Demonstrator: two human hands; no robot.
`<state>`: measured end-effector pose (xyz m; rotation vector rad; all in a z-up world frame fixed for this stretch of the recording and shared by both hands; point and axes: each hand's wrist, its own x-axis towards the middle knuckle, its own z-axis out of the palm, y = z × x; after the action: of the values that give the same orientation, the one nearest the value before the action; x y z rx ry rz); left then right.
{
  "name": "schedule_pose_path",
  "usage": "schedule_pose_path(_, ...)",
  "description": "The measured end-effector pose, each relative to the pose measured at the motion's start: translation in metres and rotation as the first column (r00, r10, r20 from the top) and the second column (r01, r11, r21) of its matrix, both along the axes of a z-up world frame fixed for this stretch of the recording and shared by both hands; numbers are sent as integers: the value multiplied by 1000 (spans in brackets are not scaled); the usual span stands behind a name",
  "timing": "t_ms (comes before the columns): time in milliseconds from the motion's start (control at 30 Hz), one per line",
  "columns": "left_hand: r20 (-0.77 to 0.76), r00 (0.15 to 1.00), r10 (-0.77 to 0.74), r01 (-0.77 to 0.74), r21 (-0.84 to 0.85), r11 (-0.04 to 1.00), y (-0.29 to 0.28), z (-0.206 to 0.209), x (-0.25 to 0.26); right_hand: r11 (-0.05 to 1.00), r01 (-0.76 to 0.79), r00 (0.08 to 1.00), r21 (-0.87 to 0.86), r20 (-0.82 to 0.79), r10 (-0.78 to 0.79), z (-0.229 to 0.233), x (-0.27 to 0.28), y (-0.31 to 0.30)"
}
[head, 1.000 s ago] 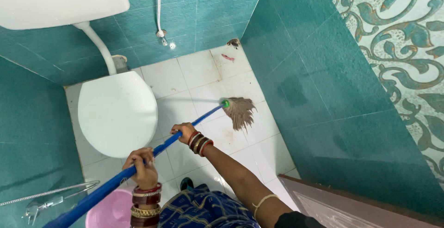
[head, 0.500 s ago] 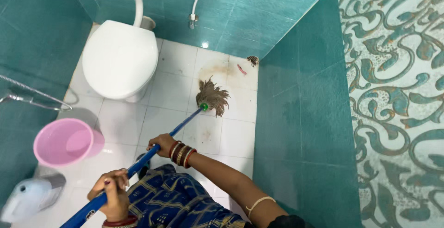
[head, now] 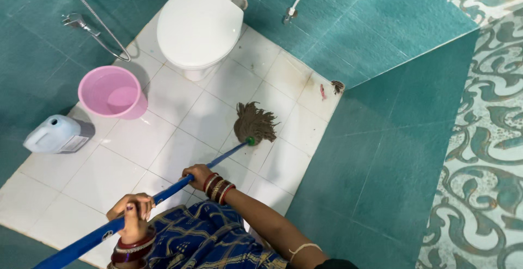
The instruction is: The person mops a tiled bathroom floor using a mop with a blue handle, navigating around a toilet, a pedestal sink, and a bucket.
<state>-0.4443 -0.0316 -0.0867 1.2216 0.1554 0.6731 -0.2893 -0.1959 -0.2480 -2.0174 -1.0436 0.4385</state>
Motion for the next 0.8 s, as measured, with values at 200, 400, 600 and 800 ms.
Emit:
schedule_pose_path(200, -89, 996, 27, -25, 13, 1000, -31, -85, 31, 958, 8, 1000, -286, 7, -7, -18, 37, -50)
schedule_pose_path(400, -182, 979, -86, 58, -157, 986, -50, -64, 105, 926, 259, 963, -274, -1, -269, -13, 86, -66)
schedule_pose_path(600, -42, 993, -112, 108, -92, 990, -12, 3, 109, 900, 436, 895, 28, 93, -436, -15, 82, -18)
schedule_pose_path(800, -10, 1000, 0, 0, -15, 1000, 18, 37, 15, 917, 296, 921, 267, 176, -349, 0, 29, 53)
